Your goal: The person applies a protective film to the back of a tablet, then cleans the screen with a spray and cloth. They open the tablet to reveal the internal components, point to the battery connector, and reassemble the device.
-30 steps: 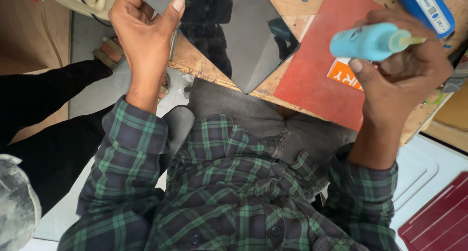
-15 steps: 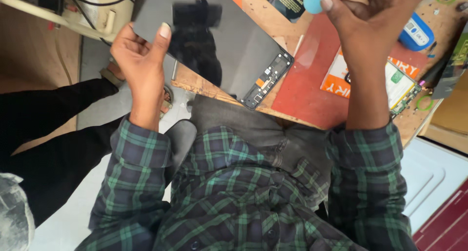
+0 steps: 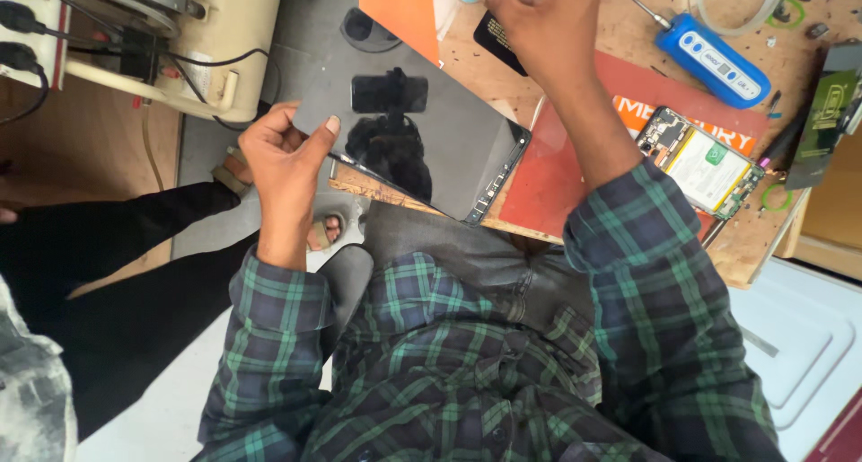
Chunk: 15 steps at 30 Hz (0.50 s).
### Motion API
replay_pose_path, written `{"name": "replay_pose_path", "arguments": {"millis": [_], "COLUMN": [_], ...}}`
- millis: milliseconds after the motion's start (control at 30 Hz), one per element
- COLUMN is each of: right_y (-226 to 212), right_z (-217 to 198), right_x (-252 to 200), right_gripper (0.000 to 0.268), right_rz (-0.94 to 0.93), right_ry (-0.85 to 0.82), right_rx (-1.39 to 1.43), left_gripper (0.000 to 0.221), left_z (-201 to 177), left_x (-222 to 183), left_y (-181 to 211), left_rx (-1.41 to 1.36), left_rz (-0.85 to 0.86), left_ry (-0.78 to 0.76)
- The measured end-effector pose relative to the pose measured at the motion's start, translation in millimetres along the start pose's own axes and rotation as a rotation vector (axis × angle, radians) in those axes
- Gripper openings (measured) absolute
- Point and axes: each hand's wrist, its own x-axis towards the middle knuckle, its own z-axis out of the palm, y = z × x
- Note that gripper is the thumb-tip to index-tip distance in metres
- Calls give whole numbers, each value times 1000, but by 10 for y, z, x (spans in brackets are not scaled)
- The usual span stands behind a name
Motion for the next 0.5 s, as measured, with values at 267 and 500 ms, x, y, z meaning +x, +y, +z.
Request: {"name": "replay_pose_path", "arguments": {"millis": [267, 500], "right_y": [-537, -789], "right_z": [-497, -752], "right_x": [-571, -1154], "right_gripper": [45, 62], "right_rz": [-137, 253], "right_ry": [14, -139], "right_rx": [-415, -551], "left_gripper": [9, 25], "left_z": [-77, -148], "left_x": [-107, -62], "left_y": [140, 213], "left_rx": [109, 124], "left_rz": [21, 24], "left_ry": [-38, -69]}}
